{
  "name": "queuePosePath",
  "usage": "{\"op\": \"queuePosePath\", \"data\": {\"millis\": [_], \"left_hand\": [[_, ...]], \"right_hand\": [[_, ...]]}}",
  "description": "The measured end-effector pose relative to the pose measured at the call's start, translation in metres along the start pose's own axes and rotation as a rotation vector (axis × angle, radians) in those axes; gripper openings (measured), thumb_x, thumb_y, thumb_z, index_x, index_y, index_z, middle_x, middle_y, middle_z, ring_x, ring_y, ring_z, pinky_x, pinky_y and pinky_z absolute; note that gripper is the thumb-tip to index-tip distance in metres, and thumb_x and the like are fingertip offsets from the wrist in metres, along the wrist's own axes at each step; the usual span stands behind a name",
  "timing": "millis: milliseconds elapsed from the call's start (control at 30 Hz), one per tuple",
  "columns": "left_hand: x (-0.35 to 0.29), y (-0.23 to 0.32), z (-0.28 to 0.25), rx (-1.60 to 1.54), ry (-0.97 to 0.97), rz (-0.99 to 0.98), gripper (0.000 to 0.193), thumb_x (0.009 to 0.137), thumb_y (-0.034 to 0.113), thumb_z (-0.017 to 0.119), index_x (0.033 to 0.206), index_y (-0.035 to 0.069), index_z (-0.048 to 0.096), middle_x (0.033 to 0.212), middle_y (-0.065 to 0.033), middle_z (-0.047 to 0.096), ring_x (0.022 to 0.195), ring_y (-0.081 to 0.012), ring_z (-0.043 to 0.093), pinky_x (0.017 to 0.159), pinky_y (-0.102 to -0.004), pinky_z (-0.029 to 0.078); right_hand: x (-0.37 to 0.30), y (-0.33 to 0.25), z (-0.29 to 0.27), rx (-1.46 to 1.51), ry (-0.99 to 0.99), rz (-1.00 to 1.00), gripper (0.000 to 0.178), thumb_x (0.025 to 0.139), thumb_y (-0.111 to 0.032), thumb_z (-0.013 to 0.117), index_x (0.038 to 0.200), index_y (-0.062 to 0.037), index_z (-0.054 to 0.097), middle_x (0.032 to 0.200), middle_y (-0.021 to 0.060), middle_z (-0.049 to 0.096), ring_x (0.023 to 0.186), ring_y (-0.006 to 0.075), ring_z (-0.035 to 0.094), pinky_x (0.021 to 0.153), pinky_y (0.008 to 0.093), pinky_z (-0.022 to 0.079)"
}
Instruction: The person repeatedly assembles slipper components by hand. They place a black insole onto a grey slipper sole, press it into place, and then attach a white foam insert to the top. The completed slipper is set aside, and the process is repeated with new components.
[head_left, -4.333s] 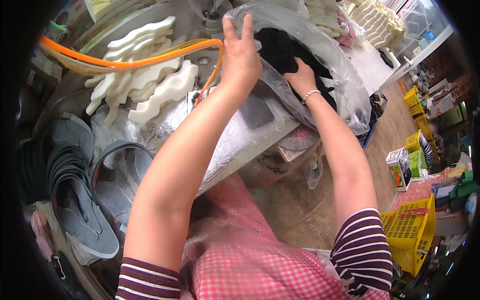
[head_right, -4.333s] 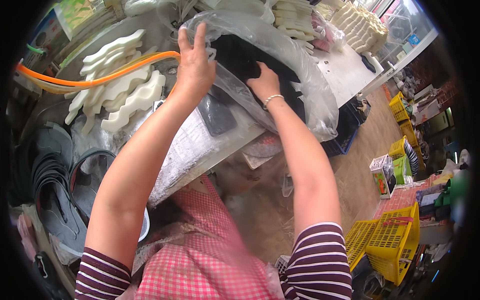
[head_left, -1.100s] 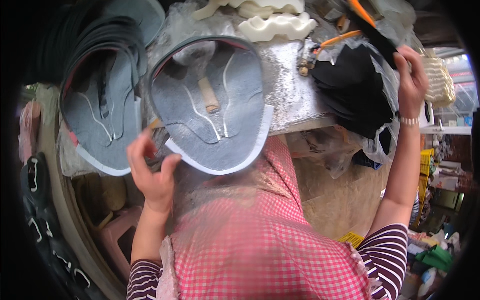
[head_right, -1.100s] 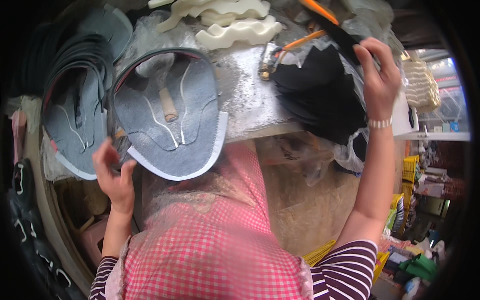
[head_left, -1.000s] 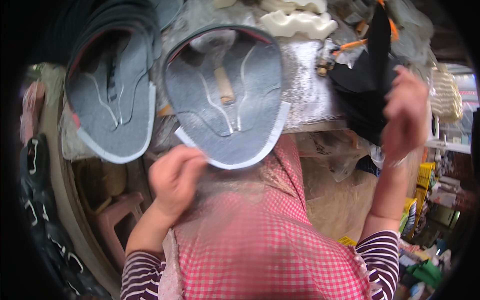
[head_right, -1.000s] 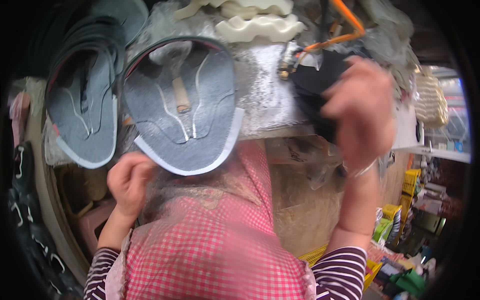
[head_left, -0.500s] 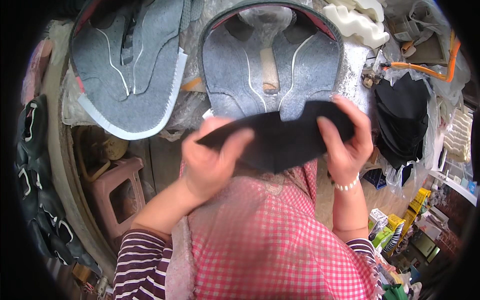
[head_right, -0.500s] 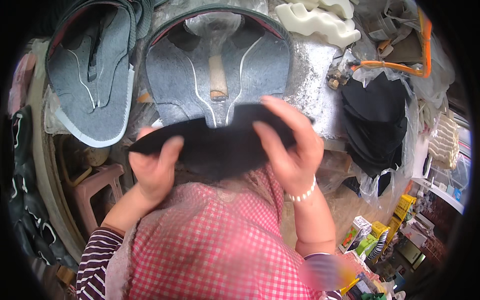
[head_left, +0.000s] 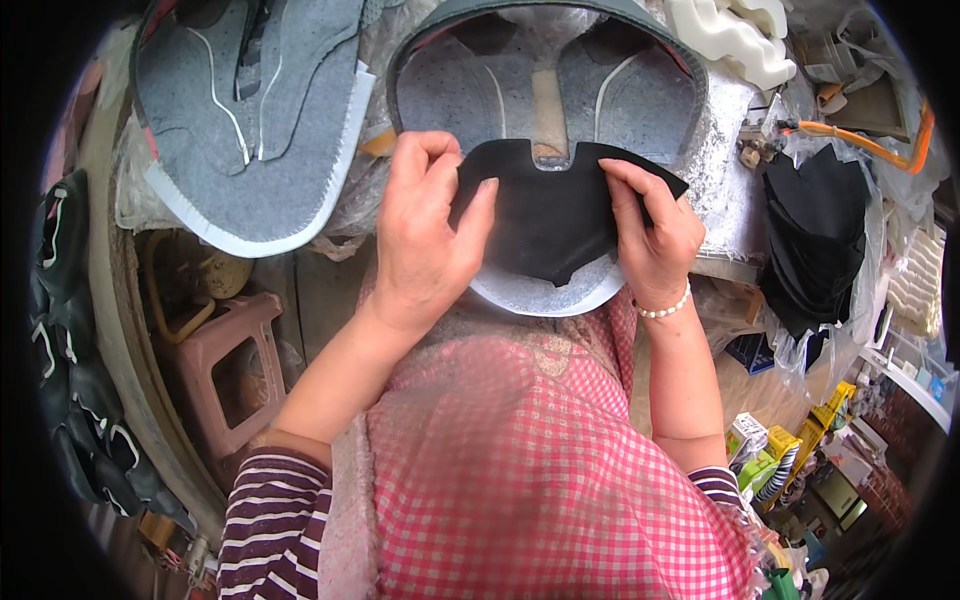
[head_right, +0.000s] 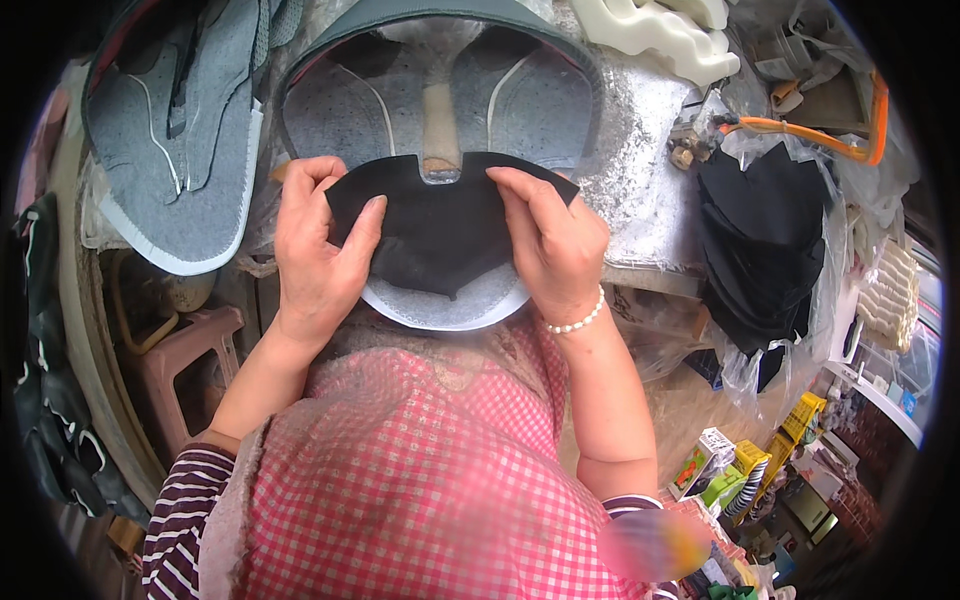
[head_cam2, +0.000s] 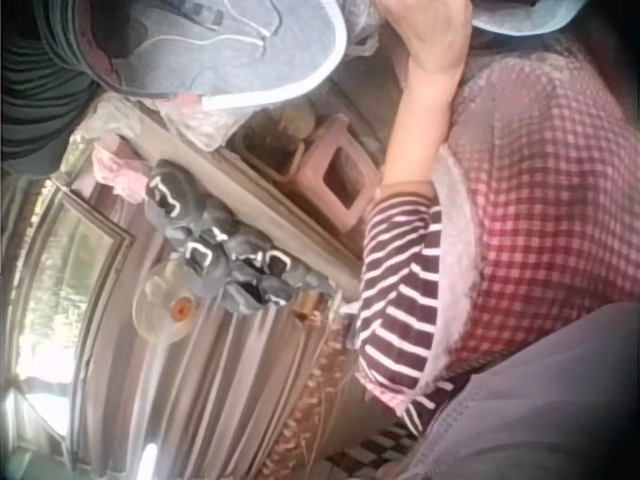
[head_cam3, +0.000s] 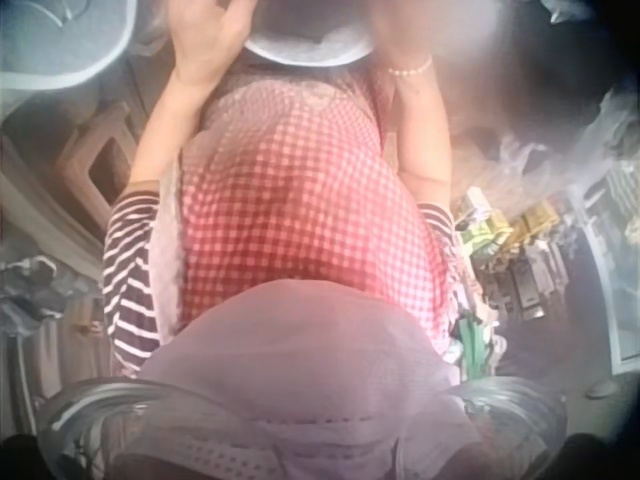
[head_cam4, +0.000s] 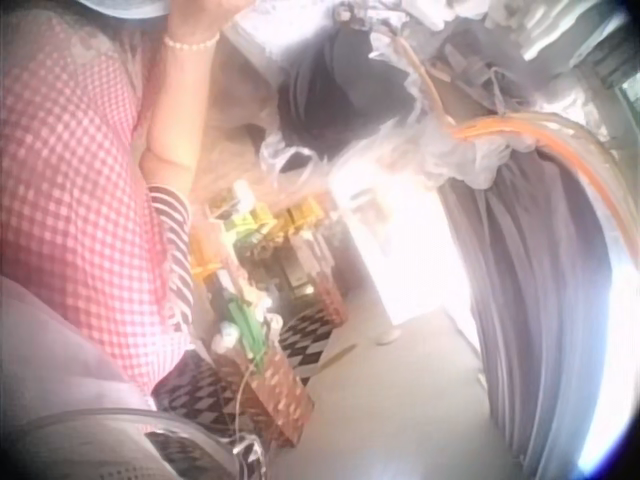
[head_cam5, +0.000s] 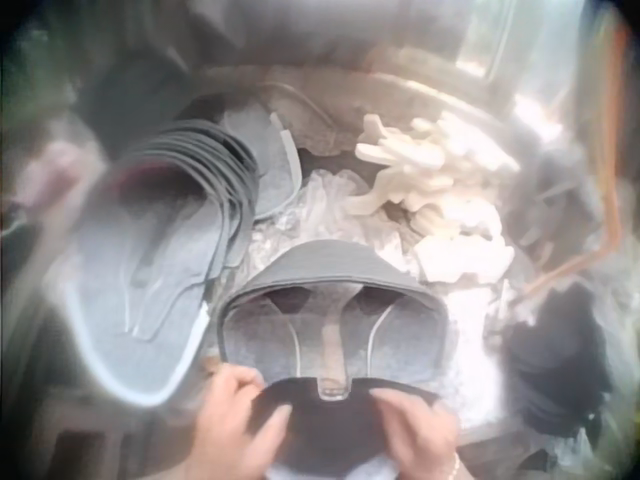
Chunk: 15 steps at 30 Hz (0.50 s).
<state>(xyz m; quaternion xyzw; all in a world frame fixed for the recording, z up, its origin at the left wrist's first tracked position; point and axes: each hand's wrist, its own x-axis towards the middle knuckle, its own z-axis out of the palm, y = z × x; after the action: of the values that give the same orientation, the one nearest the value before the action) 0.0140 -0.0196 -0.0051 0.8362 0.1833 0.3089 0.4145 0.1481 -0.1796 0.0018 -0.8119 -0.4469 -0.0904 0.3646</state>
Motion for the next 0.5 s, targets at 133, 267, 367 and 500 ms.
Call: {"op": "queuePosePath", "data": {"millis": [133, 267, 367, 500], "left_hand": [[0.001, 0.0, 0.001, 0.045, -0.035, 0.007, 0.02, 0.075, -0.001, 0.069, 0.089, -0.007, 0.056, 0.096, -0.0141, 0.052, 0.084, -0.0263, 0.053, 0.073, -0.0314, 0.043], [0.005, 0.004, -0.001, 0.11, -0.11, -0.004, 0.023, 0.074, -0.003, 0.069, 0.09, -0.009, 0.055, 0.097, -0.0161, 0.051, 0.083, -0.0289, 0.053, 0.073, -0.0325, 0.044], [0.005, 0.003, 0.003, 0.199, -0.122, 0.051, 0.03, 0.074, -0.004, 0.069, 0.098, -0.009, 0.053, 0.101, -0.0175, 0.05, 0.082, -0.0305, 0.053, 0.074, -0.0349, 0.045], [0.008, 0.013, 0.001, 0.452, -0.097, 0.205, 0.057, 0.069, -0.002, 0.074, 0.121, 0.001, 0.05, 0.112, -0.0152, 0.05, 0.092, -0.0283, 0.053, 0.079, -0.0365, 0.044]], "right_hand": [[0.0, 0.002, 0.002, -0.018, -0.008, -0.001, 0.02, 0.076, 0.002, 0.069, 0.094, -0.0078, 0.07, 0.085, 0.0033, 0.069, 0.054, 0.0168, 0.055, 0.051, 0.0263, 0.044], [-0.002, 0.002, 0.002, -0.046, -0.02, 0.017, 0.019, 0.077, 0.001, 0.069, 0.094, -0.0079, 0.069, 0.085, 0.0035, 0.069, 0.055, 0.0179, 0.055, 0.053, 0.0269, 0.045], [-0.001, 0.003, 0.004, -0.042, -0.005, 0.017, 0.019, 0.078, 0.0, 0.068, 0.095, -0.0085, 0.069, 0.083, 0.0045, 0.068, 0.057, 0.0194, 0.057, 0.054, 0.0283, 0.046], [0.002, 0.001, 0.004, 0.007, 0.007, 0.08, 0.015, 0.081, -0.004, 0.067, 0.095, -0.0093, 0.068, 0.079, 0.0073, 0.066, 0.062, 0.0219, 0.06, 0.057, 0.0309, 0.048]]}}
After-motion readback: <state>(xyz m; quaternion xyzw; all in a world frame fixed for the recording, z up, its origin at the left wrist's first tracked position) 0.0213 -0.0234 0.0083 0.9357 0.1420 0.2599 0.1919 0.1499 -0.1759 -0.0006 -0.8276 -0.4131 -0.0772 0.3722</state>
